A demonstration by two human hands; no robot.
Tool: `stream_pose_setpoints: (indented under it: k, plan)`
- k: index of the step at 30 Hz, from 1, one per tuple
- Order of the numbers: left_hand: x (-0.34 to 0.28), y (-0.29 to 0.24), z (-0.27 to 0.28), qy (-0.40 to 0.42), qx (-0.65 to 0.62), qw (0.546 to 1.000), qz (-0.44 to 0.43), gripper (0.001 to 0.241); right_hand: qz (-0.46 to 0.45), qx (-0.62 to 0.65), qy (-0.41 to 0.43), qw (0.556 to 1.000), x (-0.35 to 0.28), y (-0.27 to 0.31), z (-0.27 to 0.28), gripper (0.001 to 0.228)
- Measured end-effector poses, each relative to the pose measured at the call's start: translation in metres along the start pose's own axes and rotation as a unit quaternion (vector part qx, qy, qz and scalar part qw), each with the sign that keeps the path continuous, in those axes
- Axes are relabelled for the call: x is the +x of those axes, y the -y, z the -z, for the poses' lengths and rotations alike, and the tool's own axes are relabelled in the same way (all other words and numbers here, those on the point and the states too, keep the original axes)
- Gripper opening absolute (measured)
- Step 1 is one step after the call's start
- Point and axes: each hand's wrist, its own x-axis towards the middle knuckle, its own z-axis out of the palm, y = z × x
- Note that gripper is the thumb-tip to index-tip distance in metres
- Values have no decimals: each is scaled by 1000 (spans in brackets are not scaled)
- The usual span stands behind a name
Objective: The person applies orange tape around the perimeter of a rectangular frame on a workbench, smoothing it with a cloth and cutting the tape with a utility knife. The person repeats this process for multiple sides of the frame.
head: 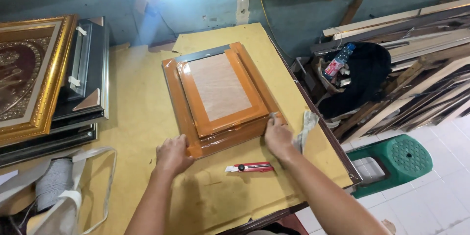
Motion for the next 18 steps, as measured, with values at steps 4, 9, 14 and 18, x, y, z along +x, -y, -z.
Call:
stream_pose_setpoints:
  k: [4,9,14,18]
  plan:
    - [2,0,-1,-1,-5,1000,13,31,153,-58,-69,984,-62,71,25,41]
    - [3,2,-3,10,-7,1000,25,34,163,-117,-12,980,-46,45,34,46]
    - [0,0,-2,10,-15,999,33,34,60,-140,-13,988,-3,-39,38,51]
    - [4,4,-6,7,-21,1000,22,35,45,-202,-66,976,-32,-24,52,51]
